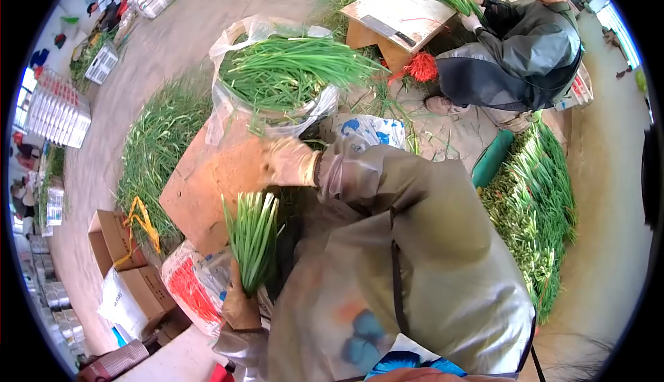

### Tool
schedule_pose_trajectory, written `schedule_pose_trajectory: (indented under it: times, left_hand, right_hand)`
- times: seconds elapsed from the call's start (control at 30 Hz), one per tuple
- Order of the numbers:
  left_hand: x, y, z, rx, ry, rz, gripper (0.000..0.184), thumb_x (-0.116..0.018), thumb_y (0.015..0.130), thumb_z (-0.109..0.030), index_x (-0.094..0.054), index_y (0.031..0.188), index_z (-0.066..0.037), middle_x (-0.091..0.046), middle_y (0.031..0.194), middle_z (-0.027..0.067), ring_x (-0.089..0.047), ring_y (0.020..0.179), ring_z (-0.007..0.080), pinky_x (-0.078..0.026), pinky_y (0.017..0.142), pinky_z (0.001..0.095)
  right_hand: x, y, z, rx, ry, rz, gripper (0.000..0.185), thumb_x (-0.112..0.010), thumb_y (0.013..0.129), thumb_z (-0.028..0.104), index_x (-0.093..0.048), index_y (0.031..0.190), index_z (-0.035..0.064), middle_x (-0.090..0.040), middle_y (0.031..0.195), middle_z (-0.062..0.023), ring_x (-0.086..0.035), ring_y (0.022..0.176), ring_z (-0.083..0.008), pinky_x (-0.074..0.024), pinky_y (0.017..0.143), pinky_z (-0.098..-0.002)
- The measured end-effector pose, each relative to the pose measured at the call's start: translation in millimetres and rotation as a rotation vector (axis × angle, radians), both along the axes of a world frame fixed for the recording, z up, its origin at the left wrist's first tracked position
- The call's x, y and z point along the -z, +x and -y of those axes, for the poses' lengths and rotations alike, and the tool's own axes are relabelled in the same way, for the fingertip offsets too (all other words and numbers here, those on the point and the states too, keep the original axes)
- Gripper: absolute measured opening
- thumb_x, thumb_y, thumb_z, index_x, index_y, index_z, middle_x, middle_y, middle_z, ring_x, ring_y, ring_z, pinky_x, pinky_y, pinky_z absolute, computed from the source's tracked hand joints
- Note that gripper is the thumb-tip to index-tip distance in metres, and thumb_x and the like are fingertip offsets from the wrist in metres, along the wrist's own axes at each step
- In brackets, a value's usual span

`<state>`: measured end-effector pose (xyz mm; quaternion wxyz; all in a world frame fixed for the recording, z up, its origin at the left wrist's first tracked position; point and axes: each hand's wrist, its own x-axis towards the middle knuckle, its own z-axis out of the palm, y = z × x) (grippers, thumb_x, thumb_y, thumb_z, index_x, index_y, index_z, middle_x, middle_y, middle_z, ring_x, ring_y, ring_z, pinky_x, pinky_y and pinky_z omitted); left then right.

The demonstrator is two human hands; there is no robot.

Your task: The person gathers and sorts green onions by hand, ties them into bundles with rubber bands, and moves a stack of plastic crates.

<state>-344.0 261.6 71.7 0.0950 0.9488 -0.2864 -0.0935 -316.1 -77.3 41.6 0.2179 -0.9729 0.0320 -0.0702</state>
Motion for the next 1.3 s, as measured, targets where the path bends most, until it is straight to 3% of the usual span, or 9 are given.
schedule_pose_trajectory:
  times: [0.17,0.3,0.57,0.73,0.8,0.97,1.03,1.17,1.3]
  left_hand:
    - [-1,3,14,0.119,-0.167,0.059,0.068,-0.062,0.073,-0.009,-0.035,0.135,-0.022,-0.059,0.077,0.0158,-0.056,0.054,0.0308,-0.043,0.047,0.0399]
    - [-6,1,8,0.093,-0.164,0.017,0.069,-0.062,0.072,-0.007,-0.035,0.135,-0.022,-0.057,0.106,0.0176,-0.061,0.078,0.0321,-0.049,0.062,0.0378]
    - [-8,-5,-6,-0.004,-0.113,0.025,0.076,-0.062,0.069,-0.004,-0.032,0.136,-0.028,-0.057,0.107,0.0155,-0.06,0.08,0.0319,-0.049,0.064,0.0377]
    - [-5,-3,-17,-0.063,-0.048,0.071,0.076,-0.06,0.068,-0.001,-0.034,0.135,-0.028,-0.06,0.091,0.0137,-0.059,0.067,0.031,-0.047,0.058,0.0406]
    - [2,0,-15,-0.012,-0.126,0.098,0.075,-0.059,0.069,0.0,-0.035,0.135,-0.027,-0.06,0.097,0.0143,-0.06,0.071,0.0308,-0.048,0.06,0.0387]
    - [-5,-4,-4,0.068,-0.223,0.064,0.075,-0.062,0.068,-0.002,-0.037,0.133,-0.028,-0.059,0.104,0.0146,-0.061,0.076,0.0316,-0.049,0.064,0.0373]
    - [-6,-9,-10,0.037,-0.219,0.031,0.075,-0.063,0.068,-0.003,-0.037,0.133,-0.03,-0.059,0.102,0.0146,-0.061,0.077,0.0318,-0.049,0.064,0.0375]
    - [-4,-12,-18,-0.031,-0.106,0.085,0.076,-0.063,0.068,-0.002,-0.037,0.133,-0.031,-0.06,0.087,0.0115,-0.06,0.067,0.0298,-0.048,0.058,0.0383]
    - [-8,-7,-12,-0.048,0.017,0.098,0.078,-0.067,0.065,-0.01,-0.035,0.135,-0.028,-0.055,0.072,0.0108,-0.055,0.055,0.0254,-0.045,0.051,0.038]
  right_hand:
    - [15,0,-25,-0.196,0.971,-0.359,0.032,-0.071,0.072,0.029,-0.065,0.096,0.0093,-0.064,0.091,-0.0073,-0.059,0.087,-0.0176,-0.0445,0.077,-0.0296]
    - [24,6,-23,-0.415,0.854,-0.36,0.026,-0.071,0.072,0.017,-0.065,0.094,0.0058,-0.064,0.094,-0.0048,-0.057,0.087,-0.0136,-0.0436,0.079,-0.0276]
    - [23,11,26,0.101,1.366,-0.157,0.025,-0.064,0.076,0.02,-0.064,0.096,0.0048,-0.064,0.083,-0.0038,-0.058,0.083,-0.0133,-0.0442,0.077,-0.0271]
    - [16,8,43,0.094,-0.096,0.119,0.028,-0.062,0.077,0.022,-0.061,0.103,0.0104,-0.062,0.097,-0.0093,-0.058,0.093,-0.0166,-0.0442,0.082,-0.0277]
    - [-16,11,4,-0.186,0.778,-0.089,0.038,-0.061,0.081,0.03,-0.056,0.114,0.0108,-0.058,0.11,-0.0142,-0.053,0.106,-0.0233,-0.0386,0.093,-0.0338]
    - [-12,42,-22,-0.408,0.428,-0.212,0.024,-0.064,0.079,0.023,-0.062,0.098,0.0097,-0.064,0.091,-0.0074,-0.059,0.082,-0.0178,-0.0473,0.074,-0.0291]
    - [-4,57,6,0.085,0.287,-0.046,0.014,-0.06,0.082,0.018,-0.062,0.09,0.0065,-0.064,0.082,-0.0043,-0.058,0.072,-0.0144,-0.0471,0.068,-0.0253]
    - [-8,36,16,-0.177,1.139,-0.435,0.032,-0.062,0.082,0.034,-0.059,0.096,0.0051,-0.063,0.09,-0.0033,-0.056,0.071,-0.0089,-0.0468,0.064,-0.0225]
    - [-14,-9,-37,-0.31,0.612,-0.203,0.021,-0.06,0.083,0.023,-0.06,0.084,0.0017,-0.061,0.075,-0.0044,-0.055,0.07,-0.0114,-0.0444,0.064,-0.0274]
